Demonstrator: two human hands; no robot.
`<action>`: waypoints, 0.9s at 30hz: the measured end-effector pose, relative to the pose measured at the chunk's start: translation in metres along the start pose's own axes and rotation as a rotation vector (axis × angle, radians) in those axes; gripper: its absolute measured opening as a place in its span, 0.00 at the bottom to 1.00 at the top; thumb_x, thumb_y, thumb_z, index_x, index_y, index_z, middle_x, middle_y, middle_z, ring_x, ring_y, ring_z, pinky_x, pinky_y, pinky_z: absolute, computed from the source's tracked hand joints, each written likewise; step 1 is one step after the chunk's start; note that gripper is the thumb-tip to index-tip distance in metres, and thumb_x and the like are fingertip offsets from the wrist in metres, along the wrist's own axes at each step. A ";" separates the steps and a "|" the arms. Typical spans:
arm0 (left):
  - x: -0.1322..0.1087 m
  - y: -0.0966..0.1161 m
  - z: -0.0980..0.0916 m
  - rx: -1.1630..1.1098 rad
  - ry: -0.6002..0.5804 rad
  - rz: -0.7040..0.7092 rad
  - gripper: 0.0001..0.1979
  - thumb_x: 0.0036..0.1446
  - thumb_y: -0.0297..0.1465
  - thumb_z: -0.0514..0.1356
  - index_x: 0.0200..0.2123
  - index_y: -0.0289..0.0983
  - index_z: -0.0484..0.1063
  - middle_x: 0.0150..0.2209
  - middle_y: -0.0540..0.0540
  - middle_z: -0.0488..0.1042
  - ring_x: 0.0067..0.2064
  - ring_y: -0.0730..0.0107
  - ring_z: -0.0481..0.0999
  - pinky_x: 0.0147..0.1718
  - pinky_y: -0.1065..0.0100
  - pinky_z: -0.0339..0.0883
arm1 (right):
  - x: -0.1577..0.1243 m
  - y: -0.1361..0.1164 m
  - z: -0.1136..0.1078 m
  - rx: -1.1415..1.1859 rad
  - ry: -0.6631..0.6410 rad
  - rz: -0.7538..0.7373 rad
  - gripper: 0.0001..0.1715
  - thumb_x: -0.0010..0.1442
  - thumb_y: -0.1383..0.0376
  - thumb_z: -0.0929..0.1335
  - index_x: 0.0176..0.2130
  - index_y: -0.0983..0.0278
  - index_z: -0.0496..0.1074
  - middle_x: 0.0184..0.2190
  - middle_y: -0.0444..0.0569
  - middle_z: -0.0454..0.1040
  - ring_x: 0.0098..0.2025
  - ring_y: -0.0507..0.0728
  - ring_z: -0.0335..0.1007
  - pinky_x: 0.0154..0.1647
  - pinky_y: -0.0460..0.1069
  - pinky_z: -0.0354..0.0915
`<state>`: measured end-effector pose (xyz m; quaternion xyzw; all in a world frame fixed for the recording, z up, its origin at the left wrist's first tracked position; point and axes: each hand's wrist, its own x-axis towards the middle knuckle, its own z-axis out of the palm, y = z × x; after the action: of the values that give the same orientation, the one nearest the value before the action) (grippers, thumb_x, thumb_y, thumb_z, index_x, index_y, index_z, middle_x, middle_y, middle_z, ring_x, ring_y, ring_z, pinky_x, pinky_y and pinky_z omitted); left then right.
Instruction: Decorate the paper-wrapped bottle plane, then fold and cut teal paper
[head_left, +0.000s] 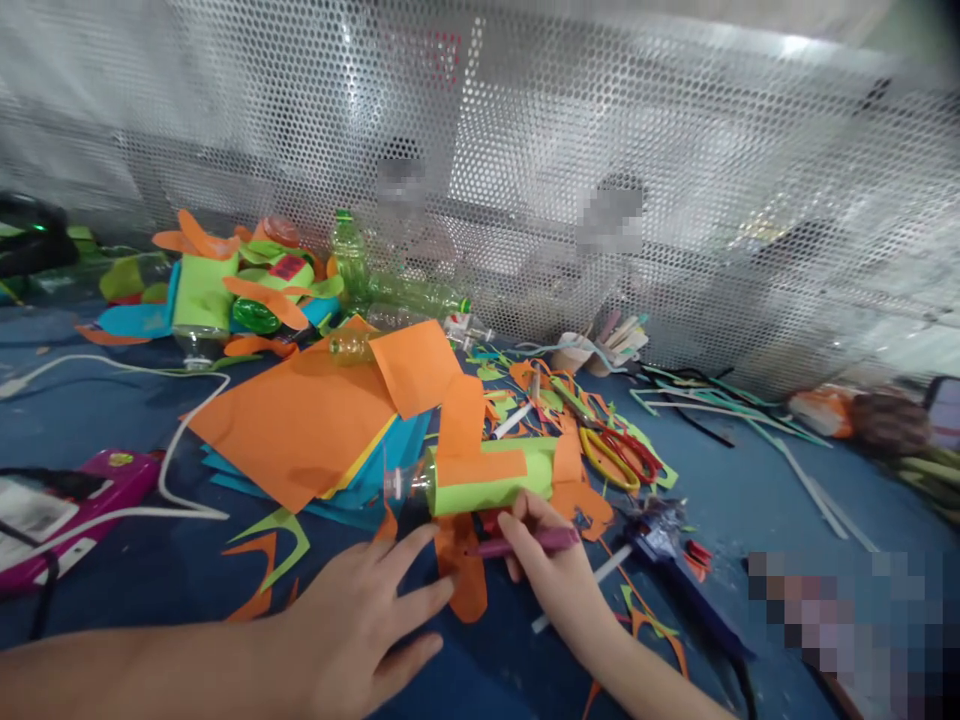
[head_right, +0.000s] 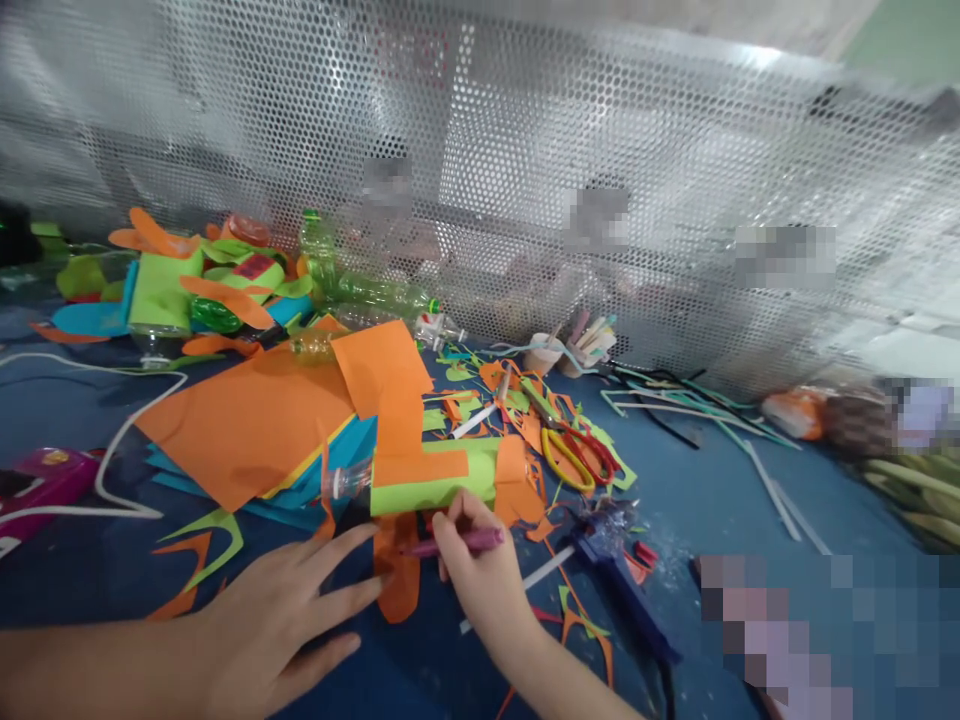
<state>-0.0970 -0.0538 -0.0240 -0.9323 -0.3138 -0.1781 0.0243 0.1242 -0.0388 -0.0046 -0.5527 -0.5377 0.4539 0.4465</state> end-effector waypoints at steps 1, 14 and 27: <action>0.000 0.000 0.001 0.001 0.013 -0.005 0.19 0.63 0.38 0.49 0.56 0.47 0.65 0.58 0.38 0.62 0.44 0.56 0.73 0.37 0.55 0.72 | 0.000 0.000 0.000 0.013 -0.006 0.003 0.18 0.58 0.56 0.64 0.23 0.60 0.55 0.11 0.34 0.57 0.13 0.47 0.52 0.18 0.43 0.49; 0.002 0.000 0.000 0.082 0.128 0.059 0.19 0.63 0.41 0.50 0.54 0.45 0.67 0.55 0.37 0.66 0.41 0.59 0.73 0.35 0.62 0.70 | -0.008 0.010 -0.003 0.041 0.005 -0.046 0.20 0.60 0.53 0.64 0.24 0.61 0.56 0.14 0.36 0.58 0.16 0.48 0.53 0.20 0.44 0.51; 0.006 0.008 -0.002 0.049 -0.034 0.015 0.23 0.61 0.49 0.49 0.53 0.45 0.67 0.56 0.35 0.65 0.39 0.57 0.72 0.34 0.59 0.69 | -0.019 -0.001 -0.007 -0.125 0.071 -0.018 0.20 0.60 0.50 0.63 0.25 0.61 0.65 0.17 0.42 0.63 0.20 0.52 0.58 0.24 0.47 0.55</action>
<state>-0.0886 -0.0570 -0.0201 -0.9366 -0.3116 -0.1542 0.0431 0.1310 -0.0576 -0.0020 -0.5906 -0.5536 0.3955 0.4340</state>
